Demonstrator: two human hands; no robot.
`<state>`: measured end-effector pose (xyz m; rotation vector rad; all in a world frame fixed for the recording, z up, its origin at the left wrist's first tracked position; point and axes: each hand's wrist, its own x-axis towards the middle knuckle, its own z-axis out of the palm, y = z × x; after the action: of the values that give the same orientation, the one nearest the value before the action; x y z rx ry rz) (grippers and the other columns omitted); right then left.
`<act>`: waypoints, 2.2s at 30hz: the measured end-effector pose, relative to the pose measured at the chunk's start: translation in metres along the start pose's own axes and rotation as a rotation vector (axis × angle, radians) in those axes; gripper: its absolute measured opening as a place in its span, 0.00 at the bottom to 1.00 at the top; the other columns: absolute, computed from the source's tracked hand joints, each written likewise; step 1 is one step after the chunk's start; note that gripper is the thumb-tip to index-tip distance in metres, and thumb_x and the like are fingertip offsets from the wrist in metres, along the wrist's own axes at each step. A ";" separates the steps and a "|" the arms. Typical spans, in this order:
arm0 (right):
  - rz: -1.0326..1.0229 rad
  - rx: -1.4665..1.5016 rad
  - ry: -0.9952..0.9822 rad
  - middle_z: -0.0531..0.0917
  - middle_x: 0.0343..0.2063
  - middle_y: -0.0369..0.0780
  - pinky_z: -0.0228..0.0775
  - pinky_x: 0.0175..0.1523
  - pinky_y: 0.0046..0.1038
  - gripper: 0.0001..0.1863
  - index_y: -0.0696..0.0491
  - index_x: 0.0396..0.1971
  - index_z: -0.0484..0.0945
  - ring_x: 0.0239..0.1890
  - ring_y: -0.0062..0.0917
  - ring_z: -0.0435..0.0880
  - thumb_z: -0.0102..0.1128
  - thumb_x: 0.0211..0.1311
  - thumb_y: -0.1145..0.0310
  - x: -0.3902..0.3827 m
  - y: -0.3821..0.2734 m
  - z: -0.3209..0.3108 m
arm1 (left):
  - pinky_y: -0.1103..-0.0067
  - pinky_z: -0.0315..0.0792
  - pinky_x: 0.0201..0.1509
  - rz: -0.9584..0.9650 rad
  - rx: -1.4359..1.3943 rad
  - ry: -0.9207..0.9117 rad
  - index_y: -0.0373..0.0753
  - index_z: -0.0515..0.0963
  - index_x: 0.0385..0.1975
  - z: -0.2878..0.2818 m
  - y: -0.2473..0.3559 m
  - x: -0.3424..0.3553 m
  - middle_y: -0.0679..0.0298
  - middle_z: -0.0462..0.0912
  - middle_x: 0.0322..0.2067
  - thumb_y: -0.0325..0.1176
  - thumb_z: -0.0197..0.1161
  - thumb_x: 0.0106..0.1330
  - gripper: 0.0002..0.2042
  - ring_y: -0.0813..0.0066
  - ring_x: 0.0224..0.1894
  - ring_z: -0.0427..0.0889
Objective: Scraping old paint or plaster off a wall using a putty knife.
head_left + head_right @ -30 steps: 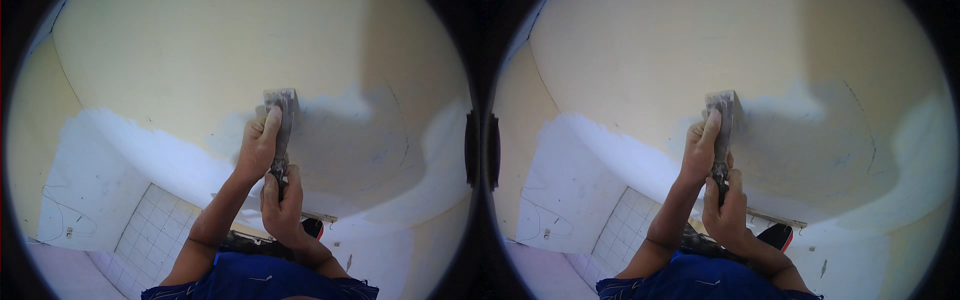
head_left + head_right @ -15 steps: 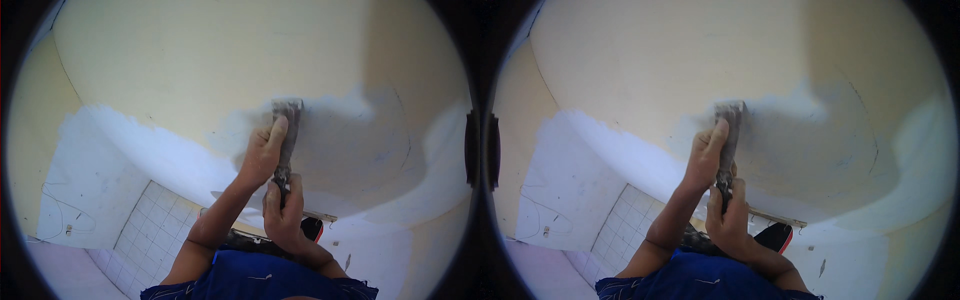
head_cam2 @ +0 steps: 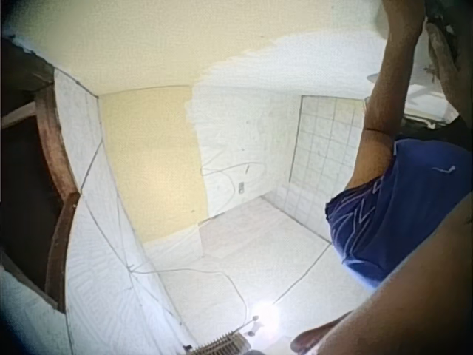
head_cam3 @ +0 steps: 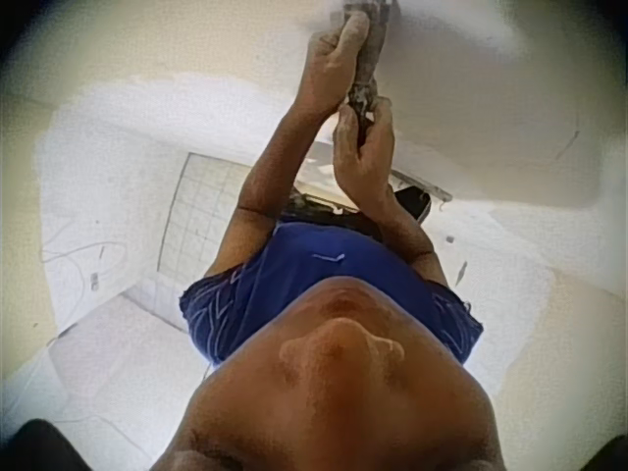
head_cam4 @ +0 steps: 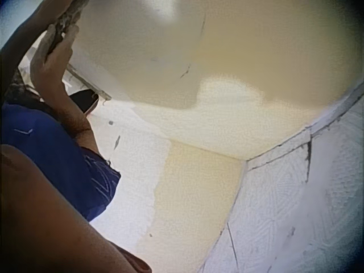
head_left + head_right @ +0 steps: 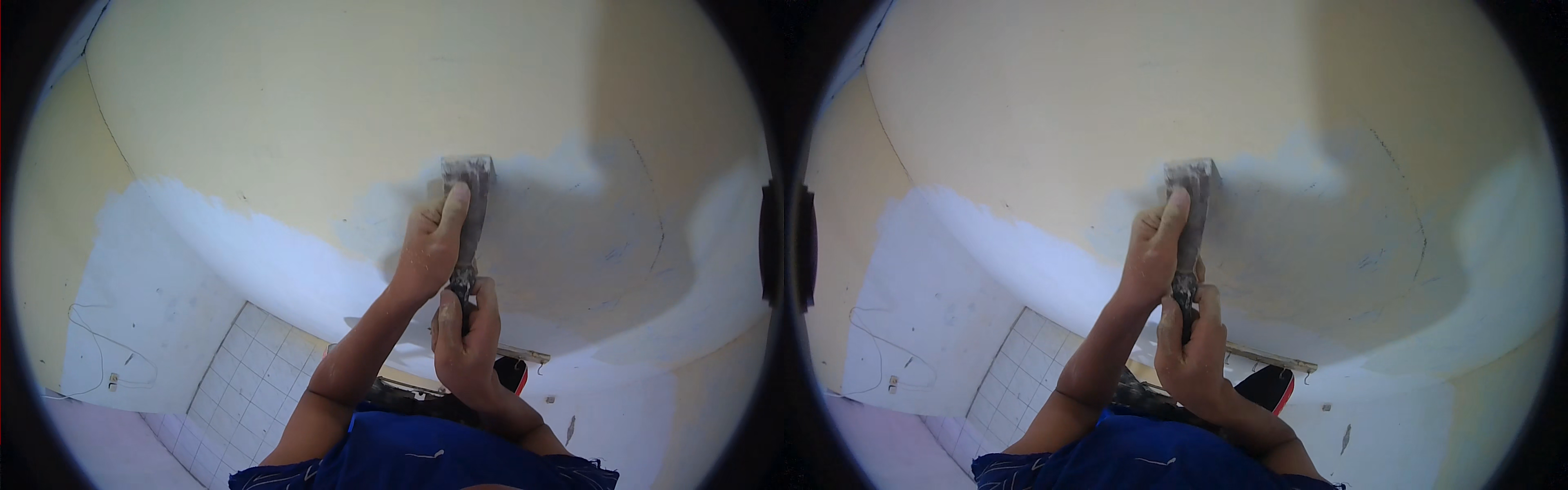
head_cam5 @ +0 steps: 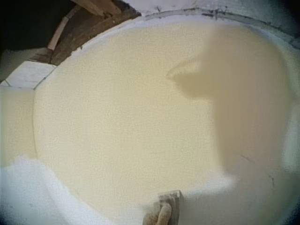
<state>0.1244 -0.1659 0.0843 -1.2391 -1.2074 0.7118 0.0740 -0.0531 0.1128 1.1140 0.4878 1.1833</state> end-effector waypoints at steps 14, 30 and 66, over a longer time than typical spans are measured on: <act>-0.051 0.002 0.011 0.72 0.14 0.38 0.58 0.20 0.26 0.08 0.58 0.37 0.62 0.17 0.13 0.70 0.51 0.68 0.72 0.011 -0.006 0.000 | 0.83 0.65 0.11 0.074 0.019 -0.034 0.42 0.69 0.17 0.000 0.011 0.012 0.70 0.70 0.11 0.48 0.49 0.74 0.23 0.81 0.08 0.71; 0.340 -0.105 0.159 0.68 0.15 0.31 0.56 0.14 0.16 0.05 0.55 0.34 0.66 0.11 0.10 0.64 0.52 0.63 0.77 -0.119 0.123 -0.134 | 0.44 0.57 0.63 1.246 1.415 0.414 0.18 0.56 0.61 -0.055 0.033 0.035 0.27 0.54 0.61 0.35 0.51 0.67 0.29 0.25 0.63 0.55; 0.066 0.322 -0.134 0.70 0.17 0.36 0.56 0.17 0.19 0.11 0.54 0.48 0.53 0.12 0.14 0.65 0.41 0.72 0.72 -0.012 0.011 -0.074 | 0.84 0.67 0.30 0.044 0.191 -0.176 0.36 0.72 0.34 0.041 -0.034 -0.027 0.69 0.75 0.24 0.41 0.44 0.76 0.16 0.86 0.27 0.73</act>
<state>0.1926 -0.1977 0.0787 -0.9781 -1.1113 1.0089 0.1135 -0.0933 0.0937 1.3860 0.4484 1.0811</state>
